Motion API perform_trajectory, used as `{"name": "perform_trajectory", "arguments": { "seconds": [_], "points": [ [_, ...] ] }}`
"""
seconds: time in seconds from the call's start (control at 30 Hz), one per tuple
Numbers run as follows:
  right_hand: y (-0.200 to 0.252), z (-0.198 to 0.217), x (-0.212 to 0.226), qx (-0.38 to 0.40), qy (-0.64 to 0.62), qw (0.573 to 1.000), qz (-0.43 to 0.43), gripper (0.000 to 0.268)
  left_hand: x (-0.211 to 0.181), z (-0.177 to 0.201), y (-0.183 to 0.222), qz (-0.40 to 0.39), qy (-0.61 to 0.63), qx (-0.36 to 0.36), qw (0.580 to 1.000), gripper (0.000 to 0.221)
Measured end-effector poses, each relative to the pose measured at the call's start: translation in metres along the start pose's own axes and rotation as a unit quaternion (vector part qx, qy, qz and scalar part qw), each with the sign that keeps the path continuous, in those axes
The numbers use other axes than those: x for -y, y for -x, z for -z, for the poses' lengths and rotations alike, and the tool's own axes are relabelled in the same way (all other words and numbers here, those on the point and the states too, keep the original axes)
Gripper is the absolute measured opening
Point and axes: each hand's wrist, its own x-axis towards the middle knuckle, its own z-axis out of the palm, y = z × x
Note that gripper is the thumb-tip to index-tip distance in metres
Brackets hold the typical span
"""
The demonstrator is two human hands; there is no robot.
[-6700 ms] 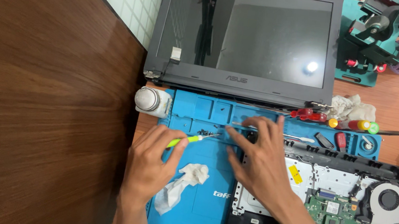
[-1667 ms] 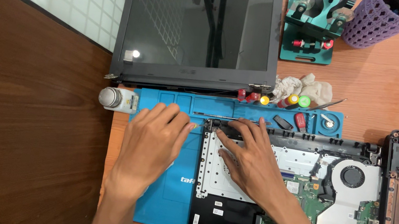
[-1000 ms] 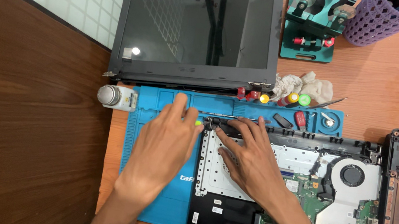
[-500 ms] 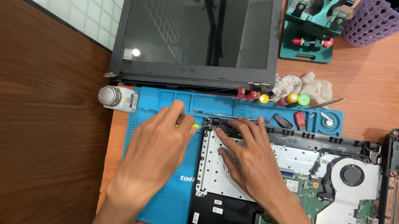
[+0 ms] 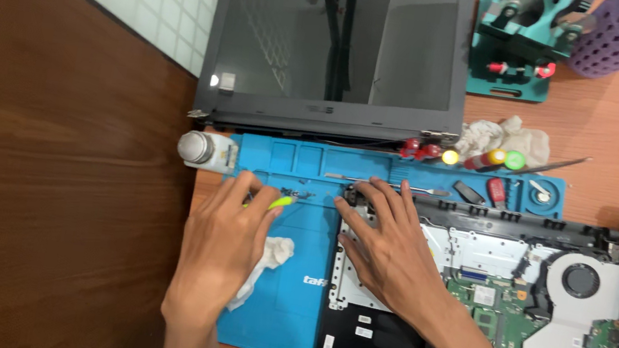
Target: The person uses a screwdriver to remove screws from a laptop motherboard and chassis, then aligns and presses the internal components together by hand.
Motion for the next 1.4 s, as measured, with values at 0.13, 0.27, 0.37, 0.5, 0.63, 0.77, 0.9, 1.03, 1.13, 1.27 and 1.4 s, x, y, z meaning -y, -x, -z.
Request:
{"name": "perform_trajectory", "arguments": {
  "seconds": [0.13,0.27,0.37,0.5,0.63,0.77,0.9,1.03,1.13,1.27,1.4],
  "points": [
    [-0.008,-0.01,0.007,0.013,0.024,1.0,0.014,0.052,0.007,-0.004,0.008,0.005,0.034,-0.004,0.999,0.016],
    [-0.012,-0.019,0.011,0.03,0.04,0.999,0.02,0.053,0.011,-0.006,0.015,0.002,0.064,-0.006,0.998,0.016],
    [-0.013,-0.025,0.013,0.044,0.05,0.998,0.021,0.051,0.016,-0.007,0.019,0.026,0.082,0.005,0.996,0.015],
    [-0.013,-0.029,0.014,0.055,0.055,0.997,0.022,0.05,0.021,-0.009,0.024,0.043,0.086,0.009,0.995,0.015],
    [-0.013,-0.028,0.015,0.05,0.051,0.997,0.023,0.048,0.028,-0.008,0.029,0.036,0.08,-0.005,0.996,0.015],
    [-0.013,-0.024,0.016,0.045,0.039,0.998,0.021,0.043,0.035,-0.004,0.031,0.046,0.073,-0.044,0.995,0.015],
    [-0.014,-0.02,0.016,0.044,0.032,0.998,0.022,0.04,0.04,-0.003,0.027,0.095,0.052,-0.045,0.993,0.015],
    [-0.014,-0.016,0.017,0.045,0.027,0.999,0.014,0.038,0.043,-0.005,0.022,0.072,0.045,-0.07,0.994,0.013],
    [-0.015,-0.013,0.015,0.043,0.024,0.999,0.011,0.038,0.042,-0.009,0.017,0.066,0.051,-0.062,0.995,0.014],
    [-0.014,-0.012,0.014,0.038,0.022,0.999,0.006,0.04,0.04,-0.013,0.012,0.062,0.058,-0.058,0.995,0.013],
    [-0.014,-0.012,0.012,0.028,0.015,0.999,-0.003,0.039,0.04,-0.016,0.008,0.065,0.059,-0.054,0.995,0.013]
  ]
}}
